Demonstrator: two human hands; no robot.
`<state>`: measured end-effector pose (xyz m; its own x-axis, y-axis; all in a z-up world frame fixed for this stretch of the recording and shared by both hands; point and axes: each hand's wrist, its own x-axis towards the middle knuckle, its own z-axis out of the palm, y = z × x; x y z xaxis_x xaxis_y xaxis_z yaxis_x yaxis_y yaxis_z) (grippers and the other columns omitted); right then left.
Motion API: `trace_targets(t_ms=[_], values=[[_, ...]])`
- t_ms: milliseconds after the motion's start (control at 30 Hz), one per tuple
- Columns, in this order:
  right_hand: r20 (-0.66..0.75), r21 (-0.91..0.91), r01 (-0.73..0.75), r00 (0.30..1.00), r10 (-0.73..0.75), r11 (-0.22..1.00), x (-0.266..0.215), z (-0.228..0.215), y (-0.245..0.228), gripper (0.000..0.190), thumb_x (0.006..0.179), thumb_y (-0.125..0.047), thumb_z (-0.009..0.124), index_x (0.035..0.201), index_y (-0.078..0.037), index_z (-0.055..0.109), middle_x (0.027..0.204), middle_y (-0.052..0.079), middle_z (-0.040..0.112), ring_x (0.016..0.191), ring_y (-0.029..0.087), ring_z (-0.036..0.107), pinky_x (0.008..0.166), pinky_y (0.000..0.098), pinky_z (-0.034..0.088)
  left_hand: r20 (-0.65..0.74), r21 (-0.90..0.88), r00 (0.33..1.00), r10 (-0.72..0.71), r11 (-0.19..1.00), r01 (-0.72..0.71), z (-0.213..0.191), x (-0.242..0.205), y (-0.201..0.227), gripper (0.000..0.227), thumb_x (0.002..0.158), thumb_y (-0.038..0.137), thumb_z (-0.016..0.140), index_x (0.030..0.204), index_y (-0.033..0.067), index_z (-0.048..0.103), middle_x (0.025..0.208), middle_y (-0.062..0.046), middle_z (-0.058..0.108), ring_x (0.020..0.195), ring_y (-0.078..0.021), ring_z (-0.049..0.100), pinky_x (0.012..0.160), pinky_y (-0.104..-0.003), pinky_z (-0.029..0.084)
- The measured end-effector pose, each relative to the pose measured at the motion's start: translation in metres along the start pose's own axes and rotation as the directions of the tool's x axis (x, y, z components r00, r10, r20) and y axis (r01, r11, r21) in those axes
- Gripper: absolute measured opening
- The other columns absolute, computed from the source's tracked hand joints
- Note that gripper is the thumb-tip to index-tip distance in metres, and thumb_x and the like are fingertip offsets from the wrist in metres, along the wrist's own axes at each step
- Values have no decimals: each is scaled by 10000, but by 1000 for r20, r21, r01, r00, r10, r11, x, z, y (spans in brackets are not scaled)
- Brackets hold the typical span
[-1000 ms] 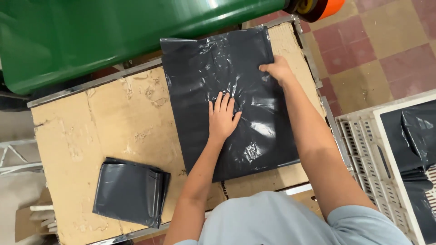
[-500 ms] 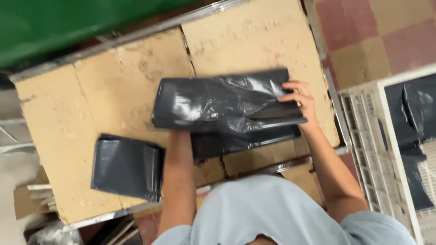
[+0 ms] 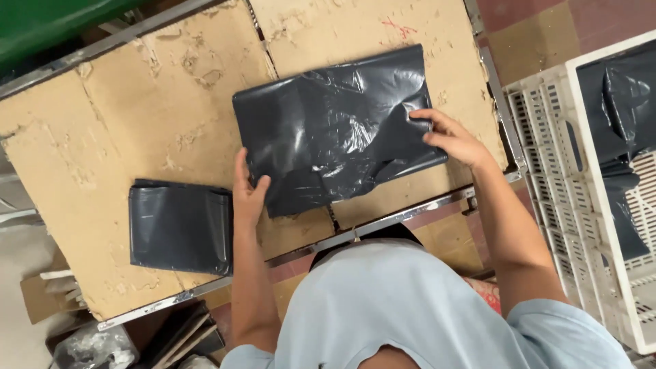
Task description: The person retrieves black plastic sheets from a conveyor belt, folds them in half and then in half again on a wooden table, and places the folded sheets into a white plastic crate. The person repeats this process for multiple sheets throughout the video.
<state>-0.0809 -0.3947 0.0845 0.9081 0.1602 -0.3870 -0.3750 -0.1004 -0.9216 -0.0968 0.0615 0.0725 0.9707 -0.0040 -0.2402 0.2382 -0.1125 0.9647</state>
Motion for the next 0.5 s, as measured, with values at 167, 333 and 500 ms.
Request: trace_targets(t_ms=[167, 333, 500], values=[[51, -147, 206, 978, -200, 968, 24, -1, 5, 586, 738, 175, 536, 1280, -26, 628, 1012, 57, 630, 924, 153, 581, 861, 250, 450, 96, 330, 963, -253, 921, 209, 9, 10, 32, 643, 795, -112, 506, 1340, 212, 617, 1423, -62, 563, 1445, -236, 380, 1203, -420, 264], [-325, -277, 316, 858, -398, 908, 61, -6, -28, 425, 708, 187, 488, 880, -144, 692, 916, -23, 665, 846, 70, 584, 770, 178, 442, -268, 37, 959, 94, 996, -87, 3, 67, 16, 356, 690, -97, 466, 826, 184, 638, 860, 49, 627, 877, -95, 569, 852, -209, 435], [-217, -630, 425, 707, -673, 650, 16, -1, 13, 317, 809, 148, 604, 843, -144, 721, 853, 10, 711, 950, 200, 667, 917, 341, 451, -253, 398, 866, 430, 863, -312, 1, 12, -8, 364, 627, -90, 510, 804, 178, 683, 844, 13, 669, 884, -180, 607, 898, -304, 460]])
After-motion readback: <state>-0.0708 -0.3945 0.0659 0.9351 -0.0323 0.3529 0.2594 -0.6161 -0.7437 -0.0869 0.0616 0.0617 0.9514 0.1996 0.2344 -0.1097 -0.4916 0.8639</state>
